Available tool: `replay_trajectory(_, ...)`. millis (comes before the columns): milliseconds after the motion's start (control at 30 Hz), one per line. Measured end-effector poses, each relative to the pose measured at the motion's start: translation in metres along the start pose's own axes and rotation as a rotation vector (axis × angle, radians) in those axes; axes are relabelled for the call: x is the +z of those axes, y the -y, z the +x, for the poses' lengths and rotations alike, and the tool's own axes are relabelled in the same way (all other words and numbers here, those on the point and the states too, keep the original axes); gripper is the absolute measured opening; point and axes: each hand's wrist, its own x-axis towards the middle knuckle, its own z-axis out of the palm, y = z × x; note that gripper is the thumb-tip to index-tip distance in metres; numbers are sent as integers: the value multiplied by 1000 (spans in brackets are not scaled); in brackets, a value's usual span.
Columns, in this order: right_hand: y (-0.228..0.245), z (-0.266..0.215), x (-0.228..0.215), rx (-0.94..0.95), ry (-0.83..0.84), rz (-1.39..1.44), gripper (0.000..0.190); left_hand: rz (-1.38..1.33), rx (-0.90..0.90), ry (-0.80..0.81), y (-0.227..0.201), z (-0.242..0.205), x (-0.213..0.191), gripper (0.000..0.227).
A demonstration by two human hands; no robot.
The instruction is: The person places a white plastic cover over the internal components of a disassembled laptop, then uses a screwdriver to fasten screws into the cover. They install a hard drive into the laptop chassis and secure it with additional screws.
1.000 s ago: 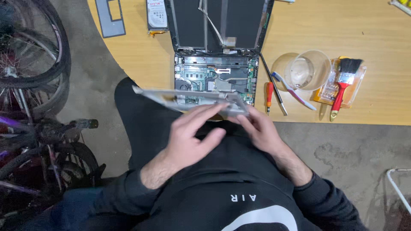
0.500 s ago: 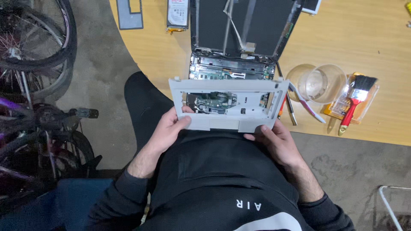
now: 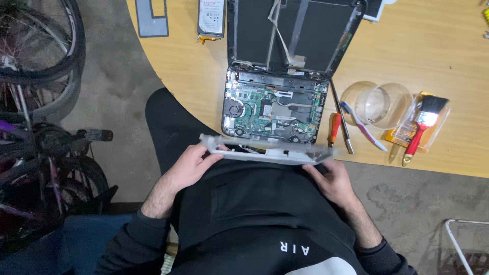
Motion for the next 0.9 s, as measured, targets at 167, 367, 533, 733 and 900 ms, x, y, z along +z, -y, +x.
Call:
replay_trajectory(167, -23, 4, 5, 117, -63, -36, 20, -270, -111, -91, 6, 16, 6, 53)
replay_trajectory(367, -40, 12, 14, 266, -239, 107, 73, -157, -138, -268, 0, 41, 9, 40)
replay_trajectory(533, -37, 11, 10, 297, -250, 145, 84, -123, -207, -331, -11, 43, 9, 40)
replay_trajectory(733, -53, 13, 15, 344, -158, 212, 87, -150, -231, -344, 5, 40, 4, 48)
replay_trajectory(900, -46, 22, 12, 298, -165, 139, 85, -122, -180, -372, 5, 49, 4, 54)
